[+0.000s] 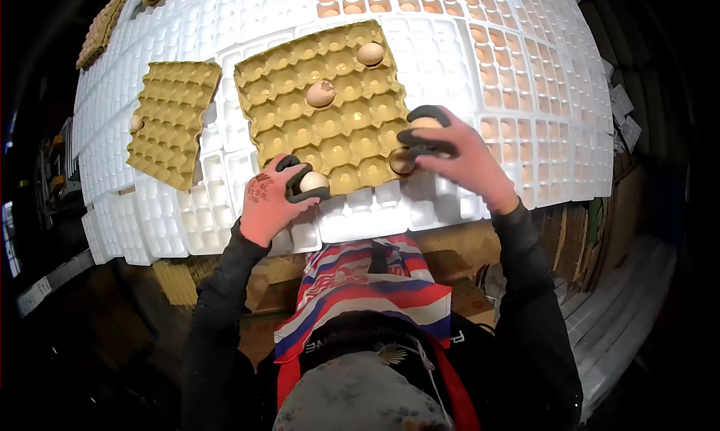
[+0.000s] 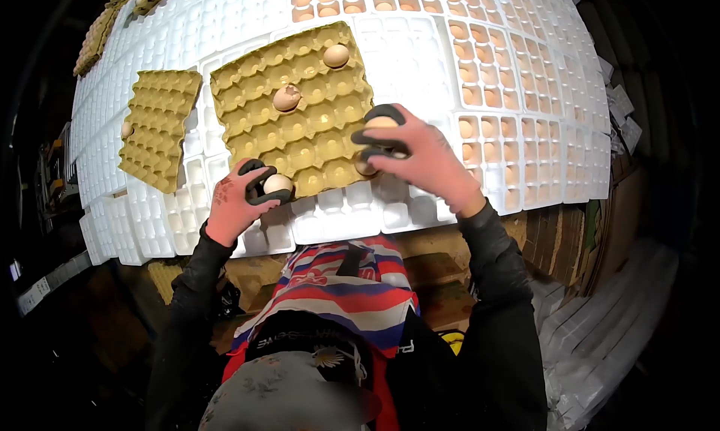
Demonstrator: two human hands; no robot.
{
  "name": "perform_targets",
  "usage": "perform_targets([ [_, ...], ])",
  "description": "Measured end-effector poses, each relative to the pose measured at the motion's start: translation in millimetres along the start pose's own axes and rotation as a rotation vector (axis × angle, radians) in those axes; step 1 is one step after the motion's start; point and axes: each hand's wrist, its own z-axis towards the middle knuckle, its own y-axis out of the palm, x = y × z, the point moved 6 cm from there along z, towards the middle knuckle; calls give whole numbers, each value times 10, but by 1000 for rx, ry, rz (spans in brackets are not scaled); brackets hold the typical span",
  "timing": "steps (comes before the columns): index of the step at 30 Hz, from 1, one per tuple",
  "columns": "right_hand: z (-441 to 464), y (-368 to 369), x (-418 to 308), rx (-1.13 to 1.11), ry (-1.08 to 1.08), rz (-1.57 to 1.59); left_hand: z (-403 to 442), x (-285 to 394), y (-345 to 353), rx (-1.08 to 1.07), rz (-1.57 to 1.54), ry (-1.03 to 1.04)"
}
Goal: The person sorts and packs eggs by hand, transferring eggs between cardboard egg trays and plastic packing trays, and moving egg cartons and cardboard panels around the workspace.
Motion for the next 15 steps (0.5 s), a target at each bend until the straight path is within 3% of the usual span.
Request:
perform_targets([
  [2,22,296,-113,-221,24,-922,217,-171,-117,26,-779,-219],
  [4,44,311,-111,-262,7,-875,587,175,-397,55,-1188,-340],
  [5,35,246,-76,-277,61,-747,849,184,-433,114,-1091,-197],
  [6,19,111,-49,-192,110,-511,1135,187,-425,109,-800,-88],
  [8,-29,-141,289,-29,344,350,1649,694,-439,361,216,419],
  [10,66,-344,481,245,162,783,2164,833,-109,97,682,219],
  [11,140,-451,628,338,53,831,2346,772,54,42,758,257],
  [13,360,-588,1159,456,242,1336,2516,716,172,-120,778,239],
  [15,530,-763,1605,545,464,990,2461,675,118,-177,577,234],
])
